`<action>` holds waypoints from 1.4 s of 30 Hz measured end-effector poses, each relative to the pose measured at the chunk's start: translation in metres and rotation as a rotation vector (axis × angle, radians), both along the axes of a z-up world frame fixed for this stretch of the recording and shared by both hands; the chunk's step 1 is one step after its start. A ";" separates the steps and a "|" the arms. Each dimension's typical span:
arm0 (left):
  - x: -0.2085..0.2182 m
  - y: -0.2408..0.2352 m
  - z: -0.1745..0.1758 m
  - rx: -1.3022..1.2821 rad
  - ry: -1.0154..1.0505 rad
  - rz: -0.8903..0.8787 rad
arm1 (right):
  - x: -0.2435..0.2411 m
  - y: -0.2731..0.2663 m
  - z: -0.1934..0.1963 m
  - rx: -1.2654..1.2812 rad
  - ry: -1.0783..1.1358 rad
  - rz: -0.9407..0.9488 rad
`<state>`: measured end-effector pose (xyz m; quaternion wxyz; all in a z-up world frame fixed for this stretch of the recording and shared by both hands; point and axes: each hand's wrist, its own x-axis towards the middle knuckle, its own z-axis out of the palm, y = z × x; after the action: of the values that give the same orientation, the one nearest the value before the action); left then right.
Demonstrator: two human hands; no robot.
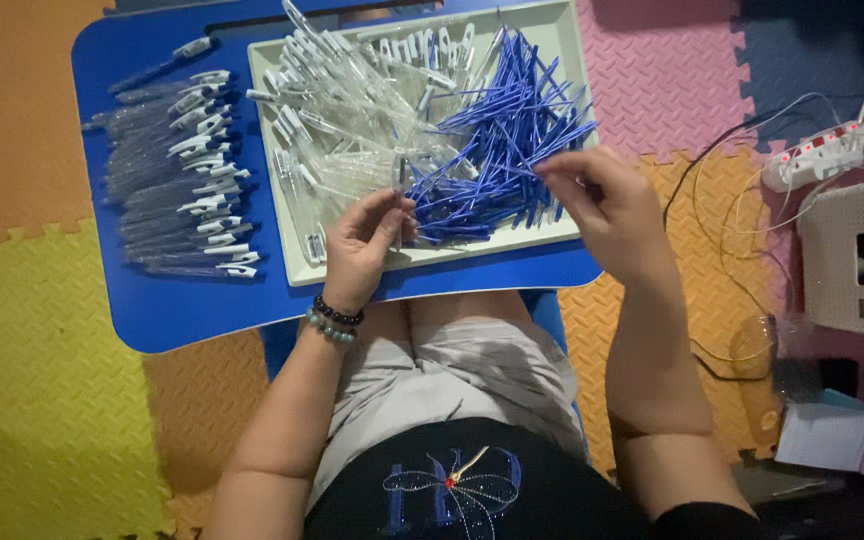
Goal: The person assembles pens by inserting blue ink cartridges into clear plastic barrels. They pick up a barrel, insert a cartridge, and place the completed pen on the left side of the tray. The process is repeated continuously.
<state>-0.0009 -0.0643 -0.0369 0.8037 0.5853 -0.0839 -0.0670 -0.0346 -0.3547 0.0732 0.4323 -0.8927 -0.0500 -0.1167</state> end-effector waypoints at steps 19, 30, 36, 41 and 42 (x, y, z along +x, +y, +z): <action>-0.004 -0.005 0.013 0.120 -0.180 0.038 | 0.027 0.050 0.023 -0.468 -0.430 0.123; -0.003 0.000 0.013 0.263 -0.360 -0.024 | 0.025 0.040 0.038 -0.635 -0.336 0.118; -0.003 0.002 0.014 0.248 -0.350 -0.066 | 0.037 0.038 0.035 -0.651 -0.447 0.237; -0.001 0.001 0.015 0.290 -0.373 -0.045 | 0.055 0.034 0.049 -0.649 -0.410 0.356; -0.001 0.001 0.015 0.301 -0.376 -0.041 | 0.060 0.032 0.049 -0.620 -0.414 0.409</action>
<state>-0.0022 -0.0630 -0.0217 0.6759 0.6989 -0.2332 0.0151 0.0257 -0.3224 0.1225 0.1387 -0.9099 -0.3445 -0.1847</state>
